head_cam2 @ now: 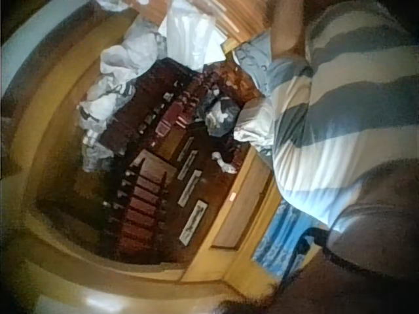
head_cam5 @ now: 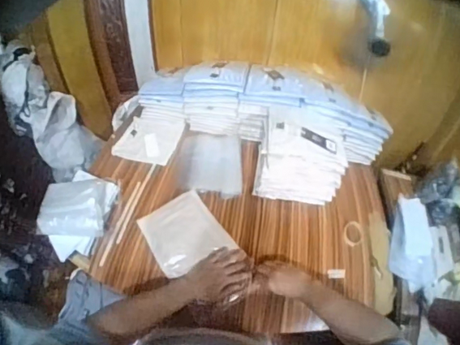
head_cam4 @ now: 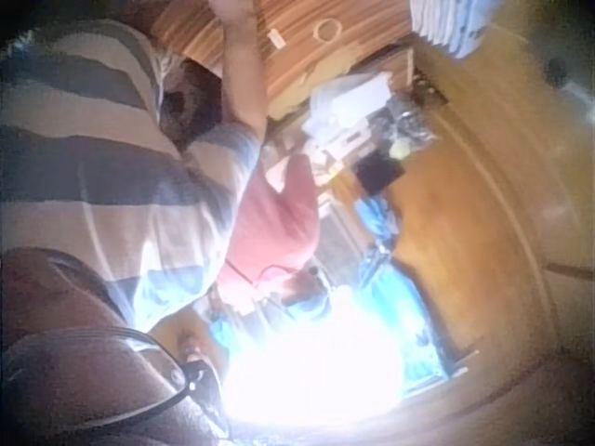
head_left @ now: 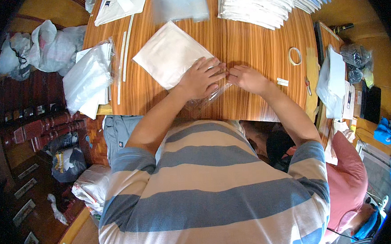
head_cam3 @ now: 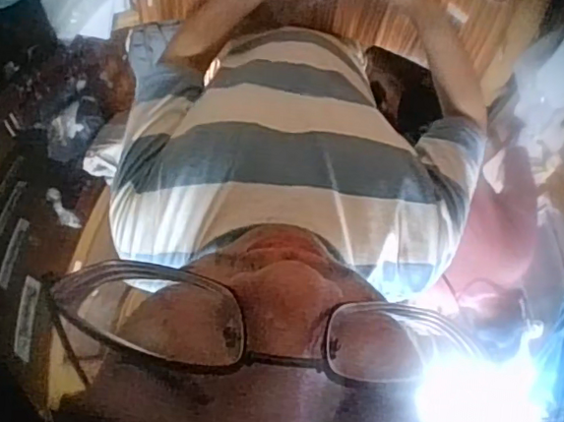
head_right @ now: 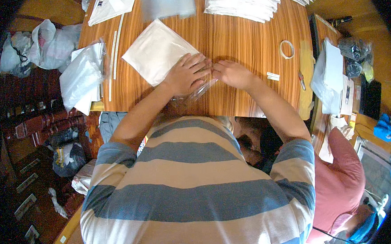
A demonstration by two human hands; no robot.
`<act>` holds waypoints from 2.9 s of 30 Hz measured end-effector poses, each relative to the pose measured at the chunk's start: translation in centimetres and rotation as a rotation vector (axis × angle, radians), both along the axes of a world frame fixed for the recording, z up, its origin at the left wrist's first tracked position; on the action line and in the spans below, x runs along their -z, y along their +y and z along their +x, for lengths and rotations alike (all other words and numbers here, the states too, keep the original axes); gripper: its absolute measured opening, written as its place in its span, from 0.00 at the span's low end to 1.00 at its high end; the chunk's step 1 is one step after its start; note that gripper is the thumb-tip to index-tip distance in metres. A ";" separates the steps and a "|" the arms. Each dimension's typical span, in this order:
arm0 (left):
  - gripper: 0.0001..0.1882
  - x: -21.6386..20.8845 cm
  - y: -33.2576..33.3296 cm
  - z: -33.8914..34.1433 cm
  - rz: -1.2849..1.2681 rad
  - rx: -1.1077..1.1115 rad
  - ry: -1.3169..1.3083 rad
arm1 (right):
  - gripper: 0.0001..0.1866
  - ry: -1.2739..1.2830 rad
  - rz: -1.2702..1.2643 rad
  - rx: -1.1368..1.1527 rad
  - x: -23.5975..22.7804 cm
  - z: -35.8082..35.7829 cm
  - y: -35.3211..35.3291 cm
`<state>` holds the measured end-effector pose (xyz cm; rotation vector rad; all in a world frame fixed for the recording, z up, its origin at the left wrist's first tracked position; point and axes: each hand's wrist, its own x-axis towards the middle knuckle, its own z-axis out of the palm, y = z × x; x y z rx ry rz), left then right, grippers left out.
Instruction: The person places folded shirts into plastic bags, seals the bags with adhesive tape, and stacks the finished packages.
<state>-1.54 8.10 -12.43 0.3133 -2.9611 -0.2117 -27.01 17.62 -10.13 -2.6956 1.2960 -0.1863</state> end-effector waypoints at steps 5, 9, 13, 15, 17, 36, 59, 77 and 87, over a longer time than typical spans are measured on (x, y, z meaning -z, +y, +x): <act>0.30 0.4 -0.1 0.2 0.076 0.065 0.013 | 0.07 0.073 -0.158 -0.175 -3.0 0.6 2.4; 0.30 0.6 -0.3 -0.1 0.099 0.133 0.021 | 0.09 0.064 -0.060 -0.182 -2.0 1.0 5.3; 0.29 0.7 -0.4 0.2 0.105 0.138 -0.025 | 0.09 0.081 -0.122 -0.043 -4.3 2.7 5.6; 0.29 0.3 -0.4 0.2 0.085 0.129 -0.084 | 0.10 0.031 -0.185 0.070 -5.6 3.9 4.9; 0.29 -0.1 -0.3 0.1 0.048 0.134 -0.152 | 0.10 -0.061 -0.127 0.153 -4.6 5.5 3.8; 0.33 0.4 -0.2 -0.1 -0.032 0.145 -0.178 | 0.11 -0.087 0.002 0.116 -3.2 8.5 4.2; 0.35 2.2 -0.5 -0.1 -0.123 0.184 -0.047 | 0.08 -0.052 -0.103 0.068 0.2 12.9 6.0; 0.38 2.4 -0.3 -0.1 -0.059 0.192 0.013 | 0.09 -0.206 0.114 0.053 1.4 15.8 6.5; 0.36 3.1 -0.5 -0.1 -0.241 0.192 0.048 | 0.14 -0.269 -0.059 -0.217 -0.4 12.4 6.2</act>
